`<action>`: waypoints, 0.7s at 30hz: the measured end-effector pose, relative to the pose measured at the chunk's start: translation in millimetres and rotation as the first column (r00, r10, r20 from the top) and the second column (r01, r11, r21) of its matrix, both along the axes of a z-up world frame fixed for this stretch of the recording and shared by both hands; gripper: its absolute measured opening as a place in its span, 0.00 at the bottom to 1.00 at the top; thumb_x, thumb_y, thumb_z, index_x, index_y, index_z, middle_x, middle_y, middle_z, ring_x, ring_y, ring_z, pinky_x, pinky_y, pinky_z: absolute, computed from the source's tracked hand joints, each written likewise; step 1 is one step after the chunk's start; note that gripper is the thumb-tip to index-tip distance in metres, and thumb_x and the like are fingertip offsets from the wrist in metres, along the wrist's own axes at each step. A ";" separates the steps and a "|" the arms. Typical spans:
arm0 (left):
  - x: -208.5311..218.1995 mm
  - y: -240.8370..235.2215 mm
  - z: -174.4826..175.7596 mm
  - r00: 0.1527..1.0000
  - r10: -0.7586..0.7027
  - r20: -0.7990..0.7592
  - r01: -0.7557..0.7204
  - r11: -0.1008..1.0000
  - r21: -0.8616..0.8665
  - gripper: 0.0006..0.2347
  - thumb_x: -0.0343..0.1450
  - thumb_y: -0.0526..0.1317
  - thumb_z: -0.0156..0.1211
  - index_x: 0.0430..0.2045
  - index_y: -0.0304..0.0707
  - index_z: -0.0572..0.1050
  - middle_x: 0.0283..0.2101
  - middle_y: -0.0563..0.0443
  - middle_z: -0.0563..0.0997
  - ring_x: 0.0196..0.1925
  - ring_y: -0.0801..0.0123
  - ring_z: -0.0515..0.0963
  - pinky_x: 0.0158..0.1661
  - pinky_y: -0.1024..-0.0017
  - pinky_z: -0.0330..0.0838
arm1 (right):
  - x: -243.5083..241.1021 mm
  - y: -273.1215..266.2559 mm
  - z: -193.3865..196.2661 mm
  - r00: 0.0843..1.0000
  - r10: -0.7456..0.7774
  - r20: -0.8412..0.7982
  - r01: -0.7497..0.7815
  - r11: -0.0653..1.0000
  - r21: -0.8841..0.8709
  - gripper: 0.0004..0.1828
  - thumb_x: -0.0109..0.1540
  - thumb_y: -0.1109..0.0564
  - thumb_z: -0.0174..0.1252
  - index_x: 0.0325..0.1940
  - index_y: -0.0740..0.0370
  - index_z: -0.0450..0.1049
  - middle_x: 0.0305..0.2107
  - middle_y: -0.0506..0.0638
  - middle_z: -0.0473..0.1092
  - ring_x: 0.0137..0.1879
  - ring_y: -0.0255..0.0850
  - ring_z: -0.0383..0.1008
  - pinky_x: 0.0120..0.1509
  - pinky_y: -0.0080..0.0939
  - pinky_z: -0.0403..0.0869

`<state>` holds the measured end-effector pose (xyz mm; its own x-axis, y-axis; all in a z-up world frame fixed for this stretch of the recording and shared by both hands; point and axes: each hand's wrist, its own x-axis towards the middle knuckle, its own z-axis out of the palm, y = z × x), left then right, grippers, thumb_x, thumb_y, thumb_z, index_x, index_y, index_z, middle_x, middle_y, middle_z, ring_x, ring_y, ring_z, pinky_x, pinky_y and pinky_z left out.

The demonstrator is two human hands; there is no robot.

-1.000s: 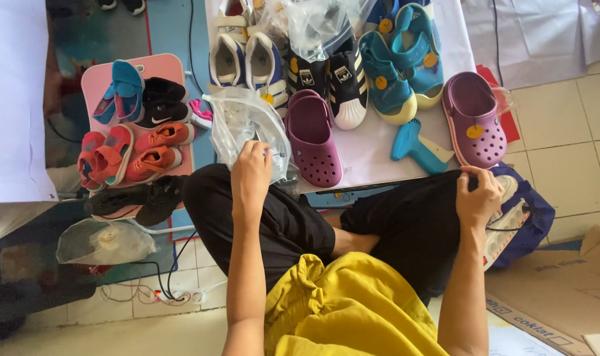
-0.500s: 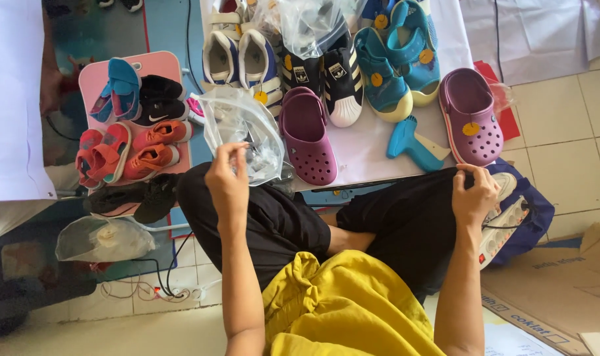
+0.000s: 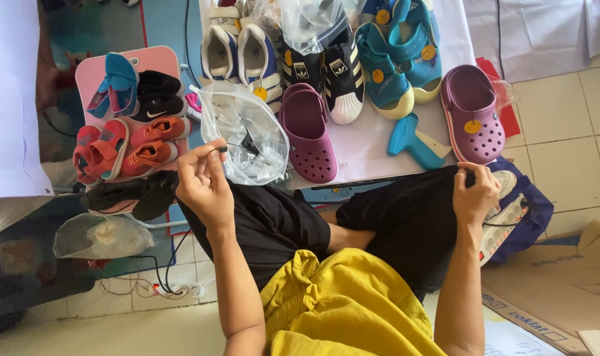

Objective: The person sits on the floor and attaches a small yellow charm to a purple clog-style shoe using a needle and thread. They then pick up a plastic bag containing a black shoe and begin to open it.

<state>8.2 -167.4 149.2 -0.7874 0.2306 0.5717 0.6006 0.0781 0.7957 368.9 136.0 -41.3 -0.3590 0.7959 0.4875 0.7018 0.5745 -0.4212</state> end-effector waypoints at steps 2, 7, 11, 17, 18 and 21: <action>4.2 0.4 2.4 1.000 -0.010 -0.011 0.010 0.999 0.031 0.02 0.76 0.29 0.55 0.37 0.26 0.71 0.38 0.36 0.84 0.38 0.58 0.87 0.38 0.73 0.83 | 0.4 0.8 -0.9 1.000 -0.005 0.004 0.005 1.000 0.006 0.08 0.62 0.58 0.64 0.41 0.43 0.80 0.36 0.38 0.76 0.45 0.39 0.78 0.59 0.38 0.67; 22.7 2.0 10.5 0.962 -0.070 -0.262 0.072 0.997 -0.004 0.06 0.73 0.36 0.62 0.28 0.33 0.76 0.28 0.46 0.85 0.28 0.65 0.86 0.33 0.73 0.82 | 2.6 2.8 -3.4 1.000 0.007 0.017 -0.006 1.000 -0.004 0.08 0.63 0.58 0.64 0.41 0.43 0.80 0.36 0.37 0.75 0.45 0.38 0.77 0.59 0.37 0.67; 48.6 4.8 -19.2 0.927 -0.214 -0.308 0.180 0.974 -0.135 0.04 0.72 0.39 0.63 0.28 0.43 0.80 0.31 0.56 0.86 0.32 0.68 0.87 0.37 0.75 0.80 | 2.6 2.2 -3.4 1.000 0.006 0.016 -0.006 1.000 0.000 0.09 0.62 0.59 0.64 0.41 0.43 0.80 0.36 0.36 0.75 0.45 0.38 0.77 0.60 0.36 0.67; 95.5 12.1 -35.0 0.811 -0.549 -0.202 0.474 0.819 -0.322 0.01 0.71 0.35 0.63 0.32 0.44 0.79 0.33 0.55 0.83 0.34 0.63 0.84 0.36 0.70 0.79 | -27.7 -25.5 44.3 0.981 0.108 -0.158 -0.128 0.985 -0.119 0.12 0.65 0.69 0.59 0.43 0.52 0.80 0.35 0.47 0.77 0.44 0.46 0.78 0.57 0.42 0.72; 101.2 12.0 -38.1 0.797 -0.564 -0.216 0.482 0.809 -0.336 0.01 0.71 0.35 0.63 0.32 0.43 0.78 0.31 0.53 0.81 0.33 0.61 0.83 0.35 0.69 0.79 | -45.9 -37.9 64.3 0.952 0.134 -0.275 -0.193 0.961 -0.200 0.13 0.63 0.71 0.55 0.44 0.57 0.79 0.35 0.51 0.76 0.44 0.46 0.77 0.57 0.44 0.71; 118.3 6.7 -46.3 0.783 -0.577 -0.233 0.481 0.799 -0.361 0.01 0.72 0.36 0.62 0.31 0.42 0.77 0.29 0.50 0.79 0.32 0.59 0.81 0.33 0.69 0.79 | -93.1 -78.5 110.5 0.897 0.239 -0.371 -0.378 0.851 -0.364 0.15 0.61 0.70 0.52 0.46 0.58 0.79 0.33 0.52 0.76 0.44 0.45 0.77 0.57 0.44 0.72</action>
<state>126.4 -160.7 102.9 -0.2799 0.7363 0.6161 0.8216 -0.1482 0.5505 275.8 57.5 69.2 -0.5111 0.8193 0.2600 0.3164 0.4605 -0.8293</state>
